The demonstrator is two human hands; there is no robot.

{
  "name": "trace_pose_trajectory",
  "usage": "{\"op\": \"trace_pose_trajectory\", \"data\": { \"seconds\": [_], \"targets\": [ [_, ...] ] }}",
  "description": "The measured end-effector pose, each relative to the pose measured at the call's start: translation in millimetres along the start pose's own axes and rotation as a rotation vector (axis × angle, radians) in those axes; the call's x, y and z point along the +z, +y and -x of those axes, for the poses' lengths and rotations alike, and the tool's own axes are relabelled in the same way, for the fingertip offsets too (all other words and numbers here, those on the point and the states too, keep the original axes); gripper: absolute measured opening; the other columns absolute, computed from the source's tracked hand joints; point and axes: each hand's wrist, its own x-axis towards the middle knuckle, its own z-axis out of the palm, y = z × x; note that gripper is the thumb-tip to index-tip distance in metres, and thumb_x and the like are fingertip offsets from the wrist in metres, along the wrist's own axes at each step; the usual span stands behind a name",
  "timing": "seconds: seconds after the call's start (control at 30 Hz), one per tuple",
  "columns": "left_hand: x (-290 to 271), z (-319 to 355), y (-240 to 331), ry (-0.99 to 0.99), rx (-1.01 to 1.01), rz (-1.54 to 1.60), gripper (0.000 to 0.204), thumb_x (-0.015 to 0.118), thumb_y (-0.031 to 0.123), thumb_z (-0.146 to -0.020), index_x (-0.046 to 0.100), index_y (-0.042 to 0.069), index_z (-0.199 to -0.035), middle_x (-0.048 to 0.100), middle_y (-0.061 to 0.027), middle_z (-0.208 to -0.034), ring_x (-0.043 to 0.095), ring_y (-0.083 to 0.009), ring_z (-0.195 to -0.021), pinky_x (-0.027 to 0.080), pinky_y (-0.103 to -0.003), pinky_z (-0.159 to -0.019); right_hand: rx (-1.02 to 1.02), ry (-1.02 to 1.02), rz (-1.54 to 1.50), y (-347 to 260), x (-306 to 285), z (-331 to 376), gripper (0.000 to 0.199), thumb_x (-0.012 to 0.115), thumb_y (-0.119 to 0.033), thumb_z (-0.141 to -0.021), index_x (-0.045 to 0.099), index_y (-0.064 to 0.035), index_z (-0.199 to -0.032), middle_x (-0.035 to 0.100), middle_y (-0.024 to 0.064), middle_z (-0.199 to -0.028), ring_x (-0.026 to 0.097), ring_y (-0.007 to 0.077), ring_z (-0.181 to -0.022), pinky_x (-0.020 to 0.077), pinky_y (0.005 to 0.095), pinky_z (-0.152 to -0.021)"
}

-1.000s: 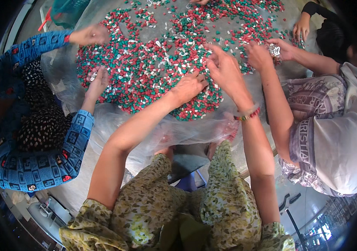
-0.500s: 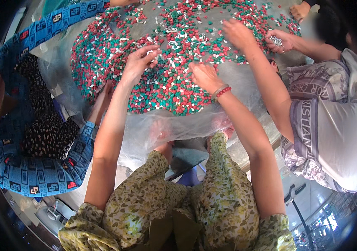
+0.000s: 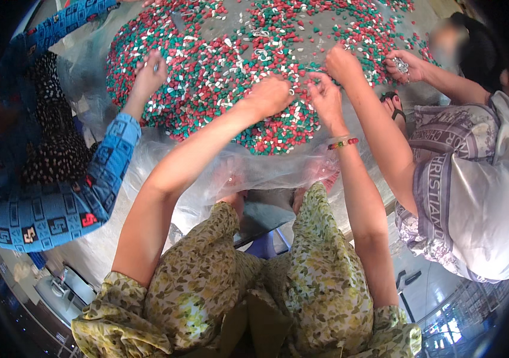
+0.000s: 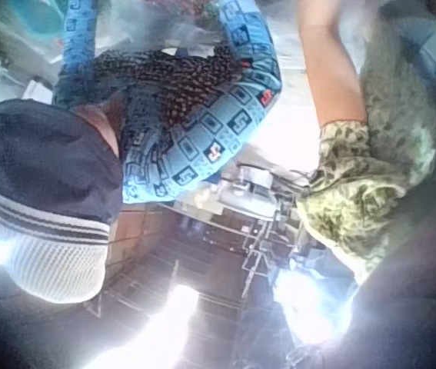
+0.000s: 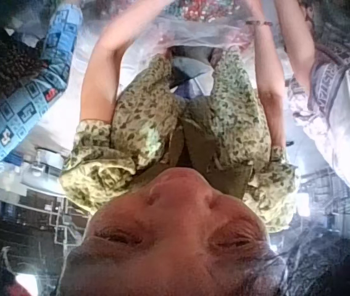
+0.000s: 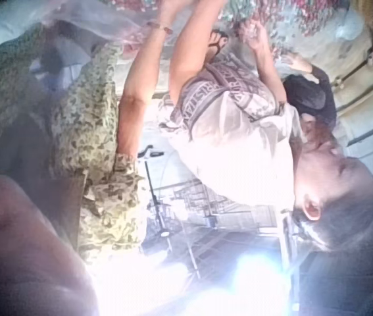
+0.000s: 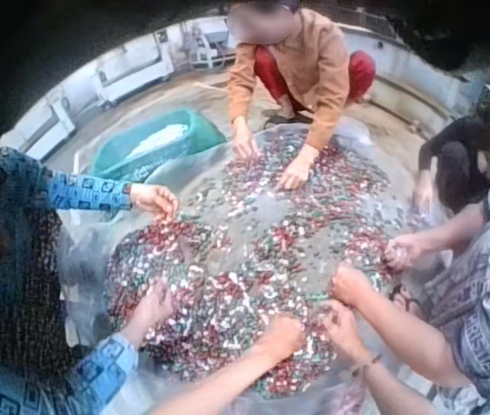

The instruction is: The person sits at a table and sorts small red, green, and white plastic components by hand, picking them from a large pile and placing them into a nearby basket. Other workers are also sorting the same components at the same table.

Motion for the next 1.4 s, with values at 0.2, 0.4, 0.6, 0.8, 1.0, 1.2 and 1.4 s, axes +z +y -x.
{"op": "trace_pose_trajectory", "data": {
  "seconds": [0.2, 0.4, 0.6, 0.8, 1.0, 1.2, 1.4],
  "targets": [
    [44.8, -7.4, 4.4, 0.124, 0.170, -0.509, 0.017, 0.059, 0.010, -0.079, 0.065, -0.002, -0.088, 0.064, -0.0136, -0.089, 0.064, -0.0257, -0.085, 0.056, -0.034, -0.062, -0.312, 0.046, 0.584, 5.3, 2.8, -21.8, 0.042, 0.056, -0.008, -0.084, 0.052, 0.0026, -0.125, 0.065, 0.0158, -0.074, 0.065, 0.0287, -0.065, 0.0509, 0.0430, -0.061],
    [44.2, -11.0, -9.9, 0.123, 0.186, -0.436, 0.021, 0.059, 0.012, -0.080, 0.062, 0.000, -0.097, 0.065, -0.0125, -0.087, 0.065, -0.0254, -0.085, 0.055, -0.035, -0.064, -0.156, -0.079, 1.048, 11.2, 19.5, -42.9, 0.041, 0.055, -0.013, -0.085, 0.052, 0.0002, -0.123, 0.063, 0.0201, -0.092, 0.064, 0.0383, -0.084, 0.0505, 0.0482, -0.077],
    [23.0, 9.1, -26.9, 0.053, 0.008, -0.038, 0.030, 0.064, 0.023, -0.078, 0.060, 0.005, -0.102, 0.066, -0.0169, -0.087, 0.064, -0.0352, -0.088, 0.052, -0.046, -0.076, -0.299, -0.173, 0.817, 4.7, 25.9, -23.0, 0.016, 0.057, -0.017, -0.087, 0.058, -0.0027, -0.093, 0.065, 0.0173, -0.094, 0.065, 0.0376, -0.080, 0.0526, 0.0462, -0.069],
    [-17.2, 40.1, -68.5, 0.021, -0.292, 0.386, 0.032, 0.060, 0.038, -0.086, 0.059, 0.012, -0.104, 0.066, -0.0141, -0.094, 0.064, -0.0338, -0.091, 0.048, -0.043, -0.077, -0.107, -0.278, 0.486, 0.5, 31.5, 11.2, 0.019, 0.058, -0.020, -0.089, 0.055, -0.0030, -0.096, 0.063, 0.0188, -0.086, 0.063, 0.0372, -0.081, 0.0488, 0.0466, -0.069],
    [-44.3, 33.3, -94.2, 0.127, -0.135, 0.481, 0.040, 0.052, 0.042, -0.095, 0.056, 0.005, -0.110, 0.063, -0.0082, -0.092, 0.060, -0.0193, -0.092, 0.045, -0.035, -0.082, -0.263, -0.134, 0.552, -6.9, 26.7, 1.1, 0.021, 0.058, -0.015, -0.088, 0.050, -0.0038, -0.103, 0.061, 0.0211, -0.099, 0.062, 0.0404, -0.086, 0.0490, 0.0499, -0.073],
    [-66.4, 24.4, -56.4, -0.005, -0.049, 0.848, 0.032, 0.047, 0.039, -0.098, 0.054, 0.009, -0.091, 0.038, 0.0052, -0.071, 0.036, -0.0051, -0.062, 0.032, -0.023, -0.051, -0.041, -0.327, 0.464, -14.1, 26.0, -0.4, 0.022, 0.059, -0.010, -0.085, 0.051, -0.0050, -0.104, 0.058, 0.0188, -0.097, 0.062, 0.0379, -0.091, 0.0500, 0.0485, -0.073],
    [-69.5, 25.9, -64.9, 0.001, -0.158, 1.309, 0.029, 0.049, 0.026, -0.092, 0.052, 0.006, -0.071, 0.051, -0.0008, -0.070, 0.046, -0.0081, -0.059, 0.038, -0.024, -0.050, -0.258, -0.235, 0.677, -11.5, 20.0, 18.8, 0.015, 0.060, -0.018, -0.086, 0.057, -0.0065, -0.097, 0.055, 0.0135, -0.097, 0.061, 0.0344, -0.089, 0.0497, 0.0468, -0.071]
  ]
}}
